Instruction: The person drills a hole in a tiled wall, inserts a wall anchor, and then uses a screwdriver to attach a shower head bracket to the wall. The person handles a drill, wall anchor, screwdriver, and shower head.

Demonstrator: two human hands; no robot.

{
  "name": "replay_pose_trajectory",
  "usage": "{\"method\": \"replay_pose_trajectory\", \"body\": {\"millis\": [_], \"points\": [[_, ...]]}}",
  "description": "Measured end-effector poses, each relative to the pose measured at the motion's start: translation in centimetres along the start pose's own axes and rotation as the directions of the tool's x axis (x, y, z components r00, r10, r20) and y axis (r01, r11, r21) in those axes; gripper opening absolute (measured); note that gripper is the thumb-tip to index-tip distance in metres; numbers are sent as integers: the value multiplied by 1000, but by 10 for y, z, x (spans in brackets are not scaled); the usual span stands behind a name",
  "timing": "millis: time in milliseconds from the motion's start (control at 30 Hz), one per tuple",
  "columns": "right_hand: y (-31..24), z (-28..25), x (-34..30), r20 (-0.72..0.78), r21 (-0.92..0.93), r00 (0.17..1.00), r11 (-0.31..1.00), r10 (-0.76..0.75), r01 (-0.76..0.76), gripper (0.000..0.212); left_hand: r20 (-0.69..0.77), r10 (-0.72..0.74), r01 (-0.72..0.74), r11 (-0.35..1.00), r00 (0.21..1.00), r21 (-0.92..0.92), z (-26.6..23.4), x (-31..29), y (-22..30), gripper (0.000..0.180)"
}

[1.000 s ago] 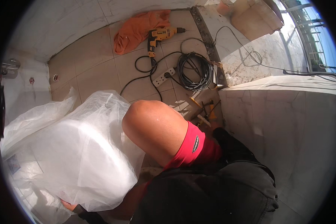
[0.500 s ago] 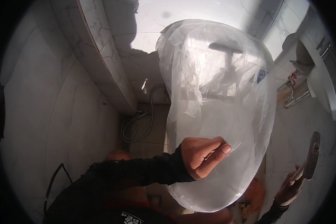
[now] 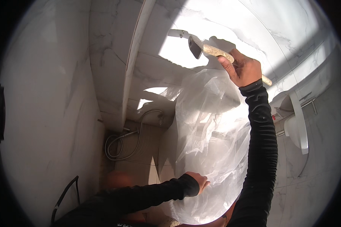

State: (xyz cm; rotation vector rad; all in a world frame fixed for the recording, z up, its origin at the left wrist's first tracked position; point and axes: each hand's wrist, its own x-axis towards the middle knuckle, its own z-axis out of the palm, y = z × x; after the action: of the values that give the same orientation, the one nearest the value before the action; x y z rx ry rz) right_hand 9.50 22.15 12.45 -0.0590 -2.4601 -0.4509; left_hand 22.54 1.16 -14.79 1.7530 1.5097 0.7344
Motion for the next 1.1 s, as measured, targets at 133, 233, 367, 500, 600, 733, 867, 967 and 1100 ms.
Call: {"method": "replay_pose_trajectory", "body": {"millis": [133,233,367,500,600,733,867,967,1100], "points": [[2,18,20,-58,-88,996,994,-73,68,54,-406,315,-327,944,858,42,11,-4,-9,24],[1,30,24,-142,-17,981,991,-134,133,53,-653,411,-498,865,636,60,17,-8,-16,16],[4,36,26,-37,-146,997,988,-65,59,46,-723,390,-492,867,570,80,19,-6,-18,16],[7,40,26,-242,66,962,987,-127,147,53,-769,338,-441,894,542,81,22,-1,-17,16],[8,45,26,-152,-85,975,985,-160,149,51,-740,307,-395,917,599,60,23,-1,-17,17],[8,50,24,-139,-59,990,998,-22,14,51,-681,299,-366,929,668,49,23,-2,-18,19],[8,48,24,-220,-83,966,989,-136,121,53,-655,269,-337,941,706,22,22,-2,-15,19],[8,47,22,-175,-109,984,994,-32,13,52,-692,285,-358,933,663,42,20,-3,-14,19],[8,44,13,-270,-11,963,1000,-21,19,52,-652,262,-335,942,711,13,18,-4,-14,18]]}}
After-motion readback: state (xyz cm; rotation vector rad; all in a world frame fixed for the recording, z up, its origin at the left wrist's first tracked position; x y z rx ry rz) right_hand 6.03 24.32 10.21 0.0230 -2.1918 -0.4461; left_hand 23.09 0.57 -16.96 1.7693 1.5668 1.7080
